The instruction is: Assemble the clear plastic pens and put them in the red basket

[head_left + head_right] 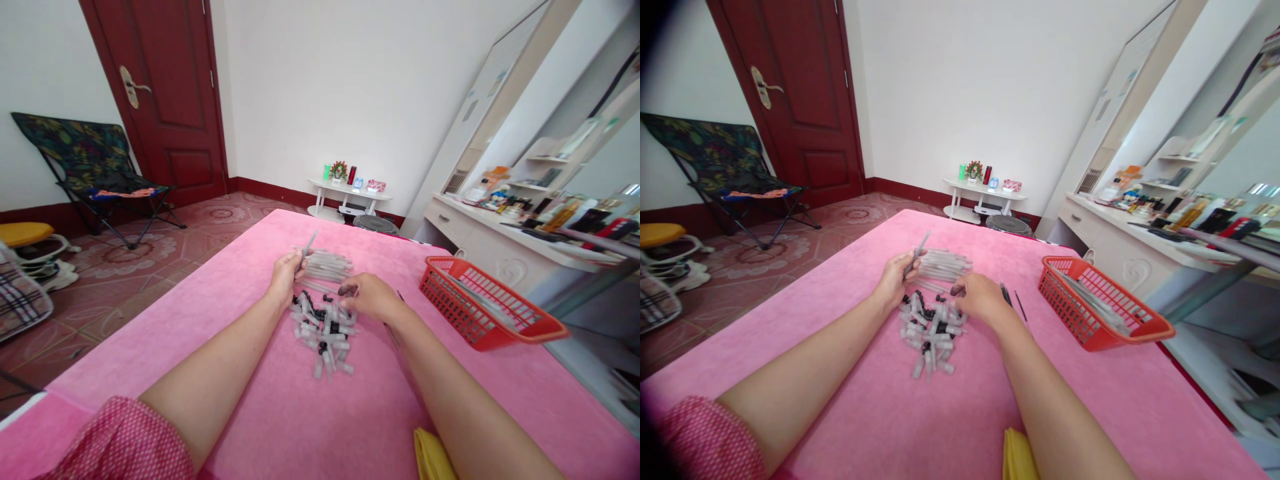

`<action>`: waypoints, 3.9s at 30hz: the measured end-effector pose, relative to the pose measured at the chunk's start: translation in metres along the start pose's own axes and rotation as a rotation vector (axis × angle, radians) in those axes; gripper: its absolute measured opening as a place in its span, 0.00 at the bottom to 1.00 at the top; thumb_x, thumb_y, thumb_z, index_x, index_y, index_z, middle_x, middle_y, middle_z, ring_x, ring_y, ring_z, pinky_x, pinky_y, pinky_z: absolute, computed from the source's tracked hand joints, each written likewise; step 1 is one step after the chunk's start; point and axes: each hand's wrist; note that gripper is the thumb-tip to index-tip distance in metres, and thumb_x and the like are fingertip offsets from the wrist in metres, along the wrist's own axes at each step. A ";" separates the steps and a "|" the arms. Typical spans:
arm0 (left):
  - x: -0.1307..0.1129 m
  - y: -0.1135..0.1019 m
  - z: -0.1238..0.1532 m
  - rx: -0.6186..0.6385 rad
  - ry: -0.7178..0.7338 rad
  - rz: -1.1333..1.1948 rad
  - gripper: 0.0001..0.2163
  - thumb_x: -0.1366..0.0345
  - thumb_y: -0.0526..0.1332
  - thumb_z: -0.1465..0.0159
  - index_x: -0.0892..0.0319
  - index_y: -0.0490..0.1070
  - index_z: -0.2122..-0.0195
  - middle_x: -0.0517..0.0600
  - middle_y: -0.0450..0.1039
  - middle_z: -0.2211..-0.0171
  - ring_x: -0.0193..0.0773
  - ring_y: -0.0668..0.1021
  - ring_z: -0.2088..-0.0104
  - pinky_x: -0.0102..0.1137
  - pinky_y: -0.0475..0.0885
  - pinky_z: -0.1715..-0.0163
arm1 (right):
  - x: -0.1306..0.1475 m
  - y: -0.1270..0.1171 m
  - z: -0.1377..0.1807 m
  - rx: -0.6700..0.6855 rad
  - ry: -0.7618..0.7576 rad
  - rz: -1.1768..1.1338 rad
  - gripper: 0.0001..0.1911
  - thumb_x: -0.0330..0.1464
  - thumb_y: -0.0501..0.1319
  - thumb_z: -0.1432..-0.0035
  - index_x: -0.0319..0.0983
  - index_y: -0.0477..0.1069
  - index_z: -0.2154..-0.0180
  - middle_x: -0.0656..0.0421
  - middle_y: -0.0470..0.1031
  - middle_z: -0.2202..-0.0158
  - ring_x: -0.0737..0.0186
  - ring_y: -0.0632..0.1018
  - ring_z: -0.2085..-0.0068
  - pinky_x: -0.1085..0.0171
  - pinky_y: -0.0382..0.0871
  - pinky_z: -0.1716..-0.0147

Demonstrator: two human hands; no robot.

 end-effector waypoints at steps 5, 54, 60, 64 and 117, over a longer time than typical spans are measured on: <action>0.003 0.000 0.000 0.017 0.003 -0.065 0.17 0.56 0.63 0.46 0.67 0.73 0.64 0.43 0.58 0.80 0.20 0.53 0.86 0.23 0.43 0.85 | 0.001 0.001 0.003 0.100 0.045 0.079 0.07 0.29 0.65 0.60 0.40 0.77 0.72 0.60 0.77 0.73 0.63 0.75 0.71 0.68 0.60 0.73; 0.001 0.014 0.011 0.190 0.109 -0.551 0.18 0.52 0.61 0.46 0.62 0.65 0.82 0.42 0.55 0.85 0.28 0.57 0.81 0.26 0.52 0.80 | -0.012 -0.011 -0.007 -0.352 0.328 -1.398 0.04 0.31 0.61 0.46 0.37 0.68 0.69 0.56 0.78 0.72 0.68 0.77 0.75 0.71 0.71 0.76; 0.003 0.013 0.010 0.193 0.110 -0.555 0.18 0.52 0.62 0.47 0.63 0.67 0.82 0.43 0.57 0.85 0.28 0.59 0.81 0.26 0.53 0.80 | -0.014 -0.006 -0.008 -0.366 0.270 -1.318 0.09 0.33 0.65 0.53 0.37 0.69 0.69 0.55 0.78 0.71 0.67 0.76 0.74 0.70 0.71 0.76; 0.003 0.014 0.010 0.197 0.108 -0.544 0.18 0.52 0.62 0.48 0.63 0.67 0.82 0.42 0.57 0.85 0.28 0.59 0.81 0.26 0.54 0.79 | -0.011 -0.005 -0.007 -0.376 0.213 -1.223 0.12 0.35 0.65 0.55 0.37 0.69 0.68 0.56 0.77 0.73 0.67 0.76 0.74 0.69 0.70 0.75; 0.006 0.008 0.006 0.099 0.165 -0.635 0.16 0.54 0.61 0.46 0.64 0.76 0.70 0.49 0.72 0.77 0.32 0.69 0.78 0.26 0.61 0.78 | -0.094 -0.112 0.038 -1.510 0.389 -0.204 0.10 0.33 0.58 0.53 0.37 0.71 0.66 0.57 0.73 0.70 0.62 0.74 0.71 0.62 0.69 0.70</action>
Point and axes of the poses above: each hand's wrist, its own z-axis away from the middle knuckle, its own y-axis out of the palm, x = y × z
